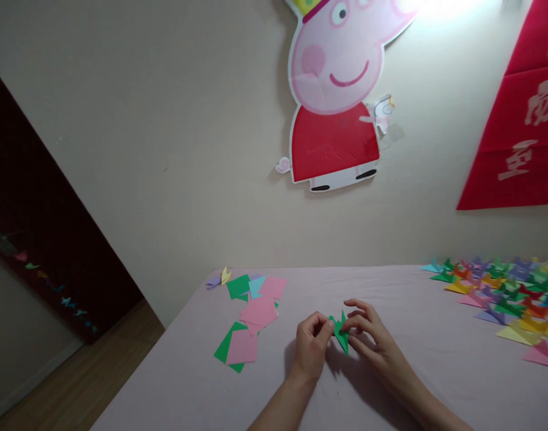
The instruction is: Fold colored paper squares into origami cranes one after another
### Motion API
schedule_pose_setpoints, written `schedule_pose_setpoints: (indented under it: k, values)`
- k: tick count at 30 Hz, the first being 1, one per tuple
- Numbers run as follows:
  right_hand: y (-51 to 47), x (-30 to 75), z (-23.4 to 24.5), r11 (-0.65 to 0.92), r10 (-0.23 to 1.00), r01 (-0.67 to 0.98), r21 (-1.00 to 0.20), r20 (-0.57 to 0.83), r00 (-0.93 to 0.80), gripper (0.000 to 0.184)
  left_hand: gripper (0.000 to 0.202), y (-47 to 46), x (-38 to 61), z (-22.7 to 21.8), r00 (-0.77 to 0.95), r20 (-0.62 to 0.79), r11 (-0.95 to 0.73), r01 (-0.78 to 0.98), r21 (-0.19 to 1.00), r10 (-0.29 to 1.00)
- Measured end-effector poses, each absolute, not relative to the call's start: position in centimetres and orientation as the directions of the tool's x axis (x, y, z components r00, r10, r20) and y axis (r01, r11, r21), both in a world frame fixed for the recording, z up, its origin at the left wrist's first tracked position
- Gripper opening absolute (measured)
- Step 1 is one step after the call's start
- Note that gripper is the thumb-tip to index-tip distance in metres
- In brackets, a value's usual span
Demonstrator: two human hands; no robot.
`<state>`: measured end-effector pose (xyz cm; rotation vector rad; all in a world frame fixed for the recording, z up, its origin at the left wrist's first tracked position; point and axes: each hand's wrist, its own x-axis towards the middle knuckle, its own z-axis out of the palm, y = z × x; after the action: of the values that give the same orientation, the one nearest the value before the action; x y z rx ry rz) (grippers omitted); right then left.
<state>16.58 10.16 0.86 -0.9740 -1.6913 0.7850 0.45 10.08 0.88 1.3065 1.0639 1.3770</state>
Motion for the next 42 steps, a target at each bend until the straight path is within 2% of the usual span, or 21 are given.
schedule_pose_setpoints:
  k: [4, 9, 22, 28, 32, 35, 38, 42]
  values:
    - [10.3, 16.3, 0.9, 0.284, 0.944, 0.055, -0.957, 0.269, -0.189, 0.025, 0.037, 10.0, 0.5, 1.0, 0.03, 0.202, -0.2, -0.049, 0.978, 0.979]
    - [10.2, 16.0, 1.0, 0.139, 0.98, -0.06, -0.988, 0.146, -0.138, 0.038, 0.034, 9.7, 0.6, 1.4, 0.071, 0.206, -0.206, -0.014, 0.978, 0.976]
    - [10.4, 16.0, 0.8, 0.157, 0.985, -0.128, -0.979, 0.164, -0.052, 0.041, 0.026, 9.8, 1.1, 0.6, 0.056, 0.156, -0.162, 0.112, 0.98, 0.986]
    - [10.3, 15.8, 0.8, 0.153, 0.986, -0.183, -0.971, 0.164, -0.042, 0.055, 0.025, 9.8, 1.3, 0.3, 0.004, 0.194, -0.193, 0.106, 0.975, 0.981]
    - [10.5, 16.0, 0.9, 0.147, 0.987, -0.073, -0.986, 0.151, -0.047, 0.039, 0.025, 9.7, 1.5, 0.2, 0.008, 0.192, -0.192, 0.076, 0.978, 0.981]
    - [10.5, 16.0, 0.9, 0.196, 0.981, 0.002, -0.981, 0.196, -0.009, 0.038, 0.023, 9.6, 1.6, 0.3, 0.004, 0.214, -0.214, 0.063, 0.975, 0.977]
    - [10.3, 15.8, 0.9, 0.165, 0.986, -0.039, -0.985, 0.165, 0.015, 0.038, 0.019, 9.6, 1.6, 0.4, -0.027, 0.247, -0.244, 0.078, 0.967, 0.969]
    - [10.0, 15.5, 1.2, 0.076, 0.996, -0.119, -0.99, 0.081, -0.038, 0.037, 0.012, 9.7, 1.4, 0.3, -0.056, 0.269, -0.262, 0.106, 0.959, 0.962]
